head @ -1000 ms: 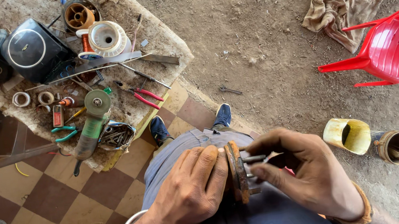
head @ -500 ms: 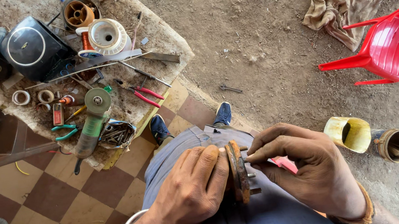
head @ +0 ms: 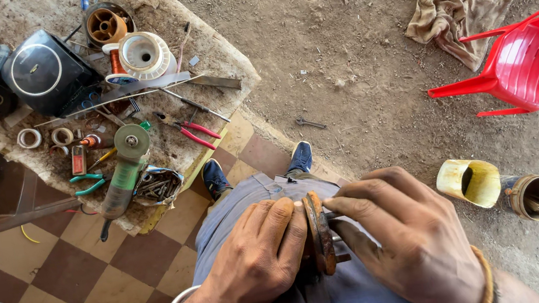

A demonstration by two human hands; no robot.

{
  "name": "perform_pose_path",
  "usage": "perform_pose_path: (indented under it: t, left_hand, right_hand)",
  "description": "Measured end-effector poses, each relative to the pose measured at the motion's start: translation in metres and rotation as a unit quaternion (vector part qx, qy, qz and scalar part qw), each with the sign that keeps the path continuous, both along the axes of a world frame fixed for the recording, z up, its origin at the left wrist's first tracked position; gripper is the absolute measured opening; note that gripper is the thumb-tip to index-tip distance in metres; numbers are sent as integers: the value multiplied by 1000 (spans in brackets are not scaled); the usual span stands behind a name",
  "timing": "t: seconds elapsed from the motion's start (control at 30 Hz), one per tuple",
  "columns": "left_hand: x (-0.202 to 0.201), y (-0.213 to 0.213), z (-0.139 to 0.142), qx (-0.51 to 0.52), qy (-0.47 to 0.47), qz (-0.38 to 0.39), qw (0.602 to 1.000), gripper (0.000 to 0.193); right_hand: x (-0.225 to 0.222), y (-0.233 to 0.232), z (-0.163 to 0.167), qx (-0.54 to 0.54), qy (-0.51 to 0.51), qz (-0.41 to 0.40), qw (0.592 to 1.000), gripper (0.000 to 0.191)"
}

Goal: The person carries a rusty wheel hub flange and a container of bolts across the workshop, then stands inserting bolts one by one into the stud holes of the hub, threading them by hand and using pliers to grip and seat the studs, occasionally picking more bolts from the container on the workbench.

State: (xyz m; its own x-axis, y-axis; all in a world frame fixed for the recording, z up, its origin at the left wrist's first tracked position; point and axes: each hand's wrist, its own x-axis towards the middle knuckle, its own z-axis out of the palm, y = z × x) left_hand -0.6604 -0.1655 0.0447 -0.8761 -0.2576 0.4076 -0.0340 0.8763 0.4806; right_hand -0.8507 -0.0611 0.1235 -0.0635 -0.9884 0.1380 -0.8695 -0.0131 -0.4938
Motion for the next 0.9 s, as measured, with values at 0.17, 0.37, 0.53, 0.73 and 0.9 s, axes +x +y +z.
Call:
perform_pose_path:
  t: [0.17,0.37,0.53,0.73,0.9]
  left_hand:
    - [0,1,0,5,-4,-3,1000,45]
    - [0,1,-1,17,-7,-3,1000,46]
    - [1,0,-1,13,2,1,1000,46]
    - [-1,-2,-2,18,-5,-4,1000,47]
    - [-3,-2,-3,16,-5,-4,1000,46]
  right_hand:
    - [3,1,6,1,92,27,995,41]
    - [1,-2,5,-43,112,30,992,30]
    - [-2,-4,4,-55,101,41,993,28]
    - [2,-2,-2,-38,78,-2,996,30]
    - [4,-4,-10,-47,55,-31,997,18]
